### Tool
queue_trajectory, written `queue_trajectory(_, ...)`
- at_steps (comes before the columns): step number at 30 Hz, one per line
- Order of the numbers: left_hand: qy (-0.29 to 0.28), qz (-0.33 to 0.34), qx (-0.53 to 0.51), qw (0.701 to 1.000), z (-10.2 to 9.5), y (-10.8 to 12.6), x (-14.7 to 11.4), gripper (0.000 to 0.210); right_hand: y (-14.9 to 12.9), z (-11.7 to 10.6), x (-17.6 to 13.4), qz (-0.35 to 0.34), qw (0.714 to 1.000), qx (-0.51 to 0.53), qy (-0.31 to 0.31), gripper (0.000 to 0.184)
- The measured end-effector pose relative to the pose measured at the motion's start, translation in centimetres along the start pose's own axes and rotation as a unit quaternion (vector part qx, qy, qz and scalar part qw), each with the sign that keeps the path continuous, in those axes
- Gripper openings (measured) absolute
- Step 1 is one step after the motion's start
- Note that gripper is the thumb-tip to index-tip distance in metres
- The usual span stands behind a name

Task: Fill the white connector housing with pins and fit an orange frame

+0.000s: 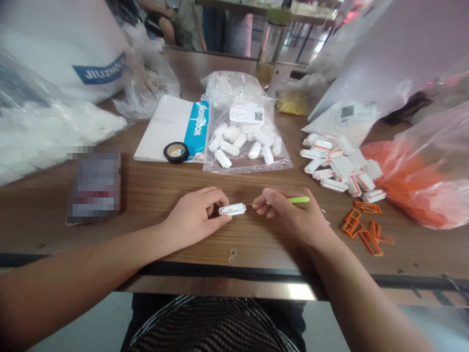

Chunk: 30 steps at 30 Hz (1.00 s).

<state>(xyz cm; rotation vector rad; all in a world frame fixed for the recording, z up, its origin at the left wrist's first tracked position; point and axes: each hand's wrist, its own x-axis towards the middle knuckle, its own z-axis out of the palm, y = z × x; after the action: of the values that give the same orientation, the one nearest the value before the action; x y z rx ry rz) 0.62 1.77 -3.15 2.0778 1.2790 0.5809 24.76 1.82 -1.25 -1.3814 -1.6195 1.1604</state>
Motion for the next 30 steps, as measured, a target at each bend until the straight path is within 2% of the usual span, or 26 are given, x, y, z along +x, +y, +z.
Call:
queue_trajectory(13,0.002,0.000,0.000,1.000,0.0,0.1,0.0,0.009,-0.3,0.4,0.0,0.011,1.000,-0.007,0.000,0.030)
queue_trajectory(20,0.005,-0.005,-0.011,1.000,0.0,0.0,0.0,0.007,-1.3,1.0,-0.7,-0.011,0.997,-0.081,0.005,0.031)
queue_trajectory(25,0.006,0.002,-0.010,1.000,0.0,-0.1,-0.1,0.009,-0.9,1.1,-0.7,-0.022,0.999,-0.041,0.028,0.030)
queue_trajectory(30,0.010,0.002,-0.012,1.000,0.1,-0.2,0.0,0.009,-0.8,1.0,-0.6,-0.010,0.999,-0.044,0.022,0.031)
